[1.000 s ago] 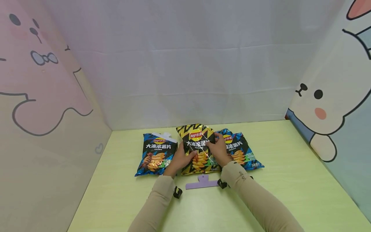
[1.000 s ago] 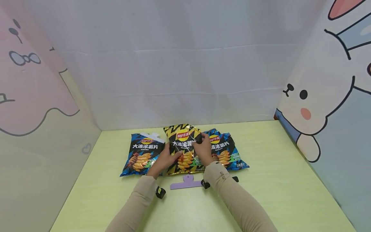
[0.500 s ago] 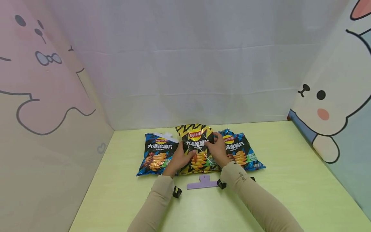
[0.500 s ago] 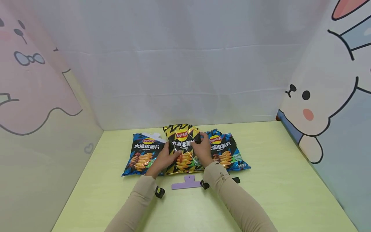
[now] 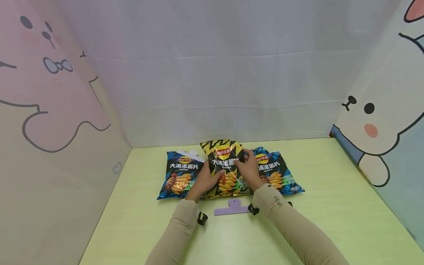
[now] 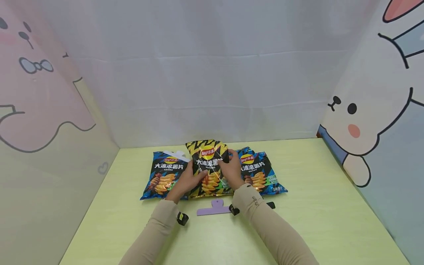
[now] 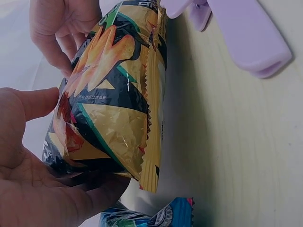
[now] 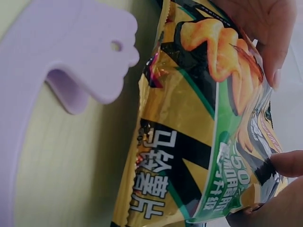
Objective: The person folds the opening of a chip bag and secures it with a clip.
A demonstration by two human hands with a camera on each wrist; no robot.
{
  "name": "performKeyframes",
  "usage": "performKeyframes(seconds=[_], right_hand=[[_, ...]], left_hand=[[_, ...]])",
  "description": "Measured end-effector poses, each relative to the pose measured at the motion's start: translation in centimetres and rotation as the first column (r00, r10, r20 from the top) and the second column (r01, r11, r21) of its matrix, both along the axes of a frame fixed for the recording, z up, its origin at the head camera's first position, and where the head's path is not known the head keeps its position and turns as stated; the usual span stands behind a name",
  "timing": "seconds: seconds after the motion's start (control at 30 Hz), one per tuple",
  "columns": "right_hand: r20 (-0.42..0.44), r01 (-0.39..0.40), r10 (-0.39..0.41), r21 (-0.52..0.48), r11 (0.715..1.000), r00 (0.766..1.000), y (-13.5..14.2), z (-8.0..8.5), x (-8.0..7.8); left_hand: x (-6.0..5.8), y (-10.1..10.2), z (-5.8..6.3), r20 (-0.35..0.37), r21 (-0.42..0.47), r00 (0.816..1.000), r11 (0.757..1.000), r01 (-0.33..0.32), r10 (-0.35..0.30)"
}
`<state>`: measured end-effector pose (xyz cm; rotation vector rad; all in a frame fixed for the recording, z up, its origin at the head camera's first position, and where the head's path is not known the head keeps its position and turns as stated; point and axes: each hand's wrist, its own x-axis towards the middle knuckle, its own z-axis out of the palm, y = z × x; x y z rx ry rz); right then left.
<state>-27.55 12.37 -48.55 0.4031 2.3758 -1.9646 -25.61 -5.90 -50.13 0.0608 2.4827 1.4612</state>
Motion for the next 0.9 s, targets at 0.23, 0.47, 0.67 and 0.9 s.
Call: performKeyframes(seconds=[0.23, 0.47, 0.67, 0.9], right_hand=[[-0.033, -0.013, 0.012, -0.025, 1.000, 0.999, -0.3, 0.4, 0.2], [-0.042, -0.026, 0.025, -0.025, 0.999, 0.999, -0.6, 1.1, 0.5], [-0.056, -0.032, 0.030, -0.034, 0.999, 0.998, -0.9, 1.7, 0.8], [-0.102, -0.048, 0.044, -0.039, 0.998, 0.994, -1.2, 2.2, 1.4]], left_hand=[[0.1, -0.4, 0.5, -0.048, -0.004, 0.999, 1.000, 0.004, -0.004], [0.4, -0.9, 0.7, -0.054, 0.000, 0.999, 1.000, -0.001, 0.001], [0.9, -1.2, 1.3, -0.067, -0.002, 0.998, 1.000, -0.001, 0.001], [1.5, -1.7, 2.0, -0.100, -0.007, 0.995, 1.000, 0.005, -0.005]])
